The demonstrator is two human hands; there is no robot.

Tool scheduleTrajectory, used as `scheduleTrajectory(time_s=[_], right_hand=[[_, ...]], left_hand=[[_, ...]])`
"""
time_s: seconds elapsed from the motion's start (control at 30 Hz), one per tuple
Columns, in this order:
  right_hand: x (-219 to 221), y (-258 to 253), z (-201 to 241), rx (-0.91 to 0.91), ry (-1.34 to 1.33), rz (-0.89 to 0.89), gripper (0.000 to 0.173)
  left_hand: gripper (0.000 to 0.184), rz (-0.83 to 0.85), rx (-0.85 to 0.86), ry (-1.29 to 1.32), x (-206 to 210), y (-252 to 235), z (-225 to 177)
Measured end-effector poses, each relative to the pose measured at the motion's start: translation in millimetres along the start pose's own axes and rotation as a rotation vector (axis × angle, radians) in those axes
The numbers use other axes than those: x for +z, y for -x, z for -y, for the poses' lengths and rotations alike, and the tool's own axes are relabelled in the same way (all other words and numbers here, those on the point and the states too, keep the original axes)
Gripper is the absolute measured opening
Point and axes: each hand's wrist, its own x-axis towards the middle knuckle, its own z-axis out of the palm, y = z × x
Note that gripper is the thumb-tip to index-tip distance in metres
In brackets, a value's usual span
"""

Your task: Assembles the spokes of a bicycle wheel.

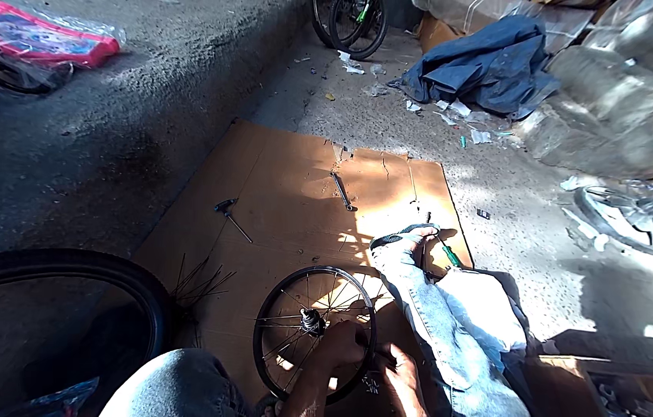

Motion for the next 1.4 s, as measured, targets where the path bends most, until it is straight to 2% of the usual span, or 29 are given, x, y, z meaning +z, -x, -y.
scheduleTrajectory(time_s=[0.3, 0.53, 0.7, 0.83, 1.03, 1.23, 1.4], right_hand=[[-0.9, -3.0, -11.4, -0.058, 0.211, 0.082, 0.017], [-2.9, 1.6, 1.1, -0.126, 0.41, 0.103, 0.022], [-1.6, -1.1, -4.9, -0.116, 0.362, 0.095, 0.02], [-0.5, -1.3, -12.9, -0.208, 0.414, 0.036, 0.021], [-3.4, -2.5, -2.2, -0.106, 0.314, 0.093, 0.027], [-4.5, -2.2, 2.2, -0.138, 0.438, 0.083, 0.021], [4.2, -5.1, -7.8, -0.114, 0.397, 0.052, 0.023]], left_hand=[[0.029, 0.04, -0.004, 0.017, -2.2, 1.3, -3.7], [0.026, 0.082, 0.015, 0.02, -4.8, 3.0, -5.0], [0.026, 0.074, 0.029, 0.047, -3.4, 3.4, -3.3], [0.027, 0.074, 0.032, 0.048, -4.6, 3.0, -3.9], [0.025, 0.069, 0.052, 0.004, -1.5, 2.7, -1.6], [0.027, 0.1, 0.039, -0.07, -2.4, 6.6, -9.3], [0.03, 0.079, 0.035, -0.097, -4.0, 7.6, -11.4]])
